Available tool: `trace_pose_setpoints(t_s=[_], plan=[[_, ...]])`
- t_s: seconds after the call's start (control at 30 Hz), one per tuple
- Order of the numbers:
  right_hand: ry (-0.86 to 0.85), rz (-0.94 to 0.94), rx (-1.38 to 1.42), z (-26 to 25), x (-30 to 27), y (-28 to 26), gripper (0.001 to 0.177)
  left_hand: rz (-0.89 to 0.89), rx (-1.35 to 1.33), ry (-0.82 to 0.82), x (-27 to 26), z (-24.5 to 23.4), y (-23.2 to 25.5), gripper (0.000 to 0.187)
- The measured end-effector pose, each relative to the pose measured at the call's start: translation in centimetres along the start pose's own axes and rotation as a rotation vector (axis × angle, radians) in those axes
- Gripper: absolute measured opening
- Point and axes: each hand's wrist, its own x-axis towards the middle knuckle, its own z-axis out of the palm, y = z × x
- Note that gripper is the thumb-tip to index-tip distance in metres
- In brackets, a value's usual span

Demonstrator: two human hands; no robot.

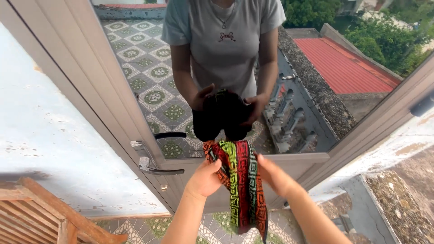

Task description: Cleaning a glass door and its metal frame using a cloth rag.

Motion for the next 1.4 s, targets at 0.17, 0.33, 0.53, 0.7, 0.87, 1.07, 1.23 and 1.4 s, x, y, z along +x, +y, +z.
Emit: trace_pose_setpoints(t_s=[0.17,0.33,0.53,0.7,0.87,1.07,1.23,1.4], plan=[[-0.061,0.158,-0.05,-0.5,1.6,2.5,0.064,0.054,0.086,-0.078,-1.5,0.8,1.4,0.052],[0.146,0.066,-0.368,1.9,2.6,-1.9,0.045,0.01,0.37,0.141,-2.6,2.2,3.6,0.05],[0.5,-0.084,-1.08,0.1,2.9,-4.8,0.057,-0.438,1.352,0.654,-5.9,1.8,8.8,0.045],[0.25,-0.221,-0.117,2.3,1.8,-8.9,0.021,-0.239,0.94,0.66,-7.3,-0.6,10.7,0.043],[0.175,-0.242,-0.006,3.4,1.6,-9.8,0.041,-0.048,0.482,0.699,-6.9,-0.5,9.3,0.044],[0.285,-0.446,-0.399,2.8,2.1,-8.8,0.044,-0.006,0.999,0.819,-6.4,-3.0,8.6,0.034],[0.409,-0.548,-0.614,4.3,0.9,-10.1,0.043,0.249,1.212,0.946,-5.9,5.1,10.8,0.035],[0.511,-0.73,-0.937,6.0,0.2,-11.3,0.039,0.38,1.397,0.864,-5.6,8.0,12.2,0.05]])
